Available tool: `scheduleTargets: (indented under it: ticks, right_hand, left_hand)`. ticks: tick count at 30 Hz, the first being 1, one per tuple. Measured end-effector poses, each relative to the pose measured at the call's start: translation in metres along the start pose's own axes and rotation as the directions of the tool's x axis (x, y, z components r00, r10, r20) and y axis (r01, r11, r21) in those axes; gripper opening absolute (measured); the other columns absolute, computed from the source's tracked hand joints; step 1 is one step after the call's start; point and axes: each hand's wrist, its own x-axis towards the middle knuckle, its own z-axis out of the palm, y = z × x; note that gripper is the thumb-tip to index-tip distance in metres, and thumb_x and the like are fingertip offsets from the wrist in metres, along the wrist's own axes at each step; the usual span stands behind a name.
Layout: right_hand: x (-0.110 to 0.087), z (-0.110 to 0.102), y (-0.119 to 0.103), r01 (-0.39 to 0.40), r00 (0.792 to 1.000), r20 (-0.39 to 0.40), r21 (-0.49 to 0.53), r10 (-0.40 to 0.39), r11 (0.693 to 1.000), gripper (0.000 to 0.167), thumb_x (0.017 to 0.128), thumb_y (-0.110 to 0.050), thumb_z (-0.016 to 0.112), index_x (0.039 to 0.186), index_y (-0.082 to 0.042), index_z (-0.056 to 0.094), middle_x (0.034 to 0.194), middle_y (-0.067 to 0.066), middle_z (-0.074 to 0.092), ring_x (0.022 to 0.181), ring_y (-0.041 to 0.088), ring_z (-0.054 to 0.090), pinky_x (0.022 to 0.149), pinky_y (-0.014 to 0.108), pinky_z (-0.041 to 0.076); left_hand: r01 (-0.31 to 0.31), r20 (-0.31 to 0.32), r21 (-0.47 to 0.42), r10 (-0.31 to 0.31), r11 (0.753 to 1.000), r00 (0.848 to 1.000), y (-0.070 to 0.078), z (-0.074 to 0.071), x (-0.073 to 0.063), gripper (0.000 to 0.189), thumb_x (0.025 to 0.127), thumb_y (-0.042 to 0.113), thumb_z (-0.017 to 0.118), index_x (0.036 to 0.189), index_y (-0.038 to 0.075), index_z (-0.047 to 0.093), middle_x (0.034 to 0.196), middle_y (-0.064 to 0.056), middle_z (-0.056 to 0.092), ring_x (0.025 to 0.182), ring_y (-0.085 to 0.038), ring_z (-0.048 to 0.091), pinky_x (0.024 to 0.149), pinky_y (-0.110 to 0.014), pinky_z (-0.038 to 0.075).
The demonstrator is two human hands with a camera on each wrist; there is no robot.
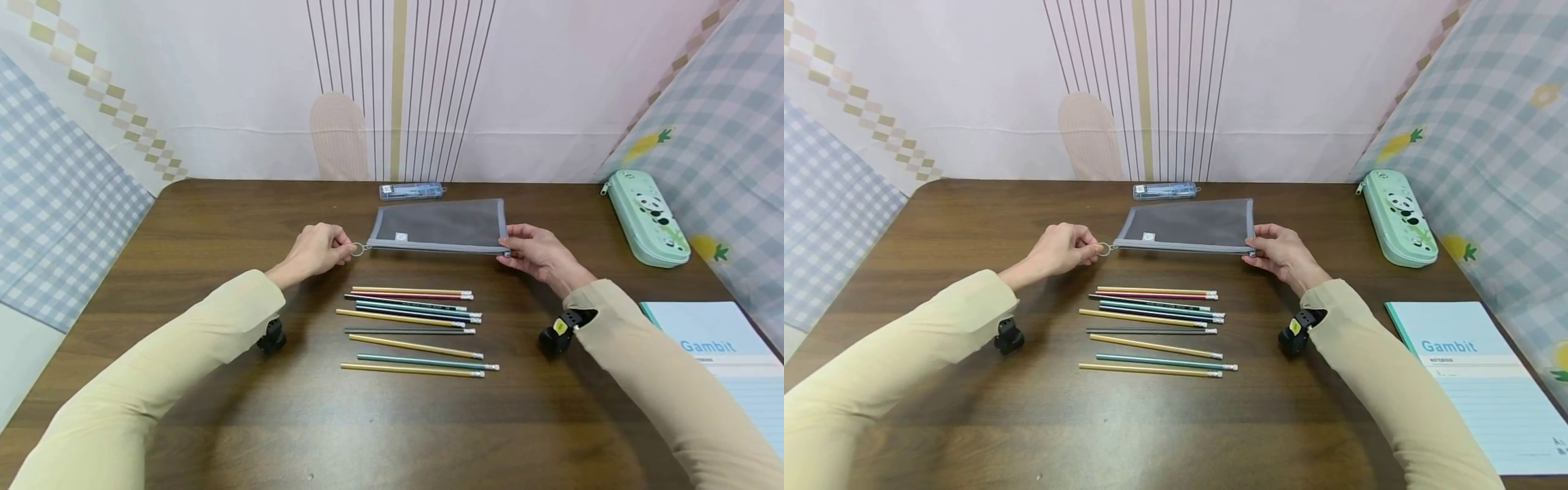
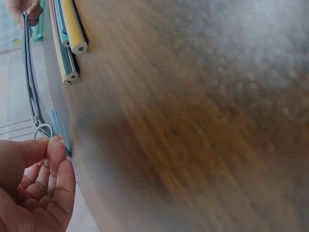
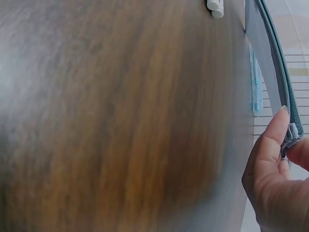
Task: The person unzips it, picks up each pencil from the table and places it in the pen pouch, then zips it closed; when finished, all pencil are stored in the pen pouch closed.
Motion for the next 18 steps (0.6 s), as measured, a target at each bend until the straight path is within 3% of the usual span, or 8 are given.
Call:
scheduleTargets:
  ticks: [14,18]
  right_hand:
    - [0.0016,-0.0033,0.0010,0.009,1.000,0.003,0.021,-0.009,1.000,0.016,0.094,-0.006,0.053,0.108,-0.012,0.047,0.080,-0.003,0.058,0.067,0.007,0.058,0.064,0.016,0.055]
    - [0.0004,-0.0025,-0.0008,0.014,1.000,0.002,0.016,-0.014,1.000,0.017,0.094,-0.007,0.054,0.109,-0.013,0.047,0.082,-0.003,0.058,0.069,0.007,0.058,0.065,0.017,0.055]
  left_hand:
    - [0.002,0.082,-0.011,-0.001,1.000,0.997,0.0005,0.0031,-0.0016,0.014,0.088,0.019,0.067,0.080,0.007,0.070,0.074,-0.003,0.070,0.065,-0.010,0.063,0.056,-0.020,0.044]
    - [-0.009,0.114,-0.002,0.009,1.000,0.993,0.0005,-0.0001,-0.0004,0.015,0.086,0.021,0.069,0.086,0.006,0.070,0.075,-0.003,0.068,0.066,-0.011,0.058,0.059,-0.021,0.044]
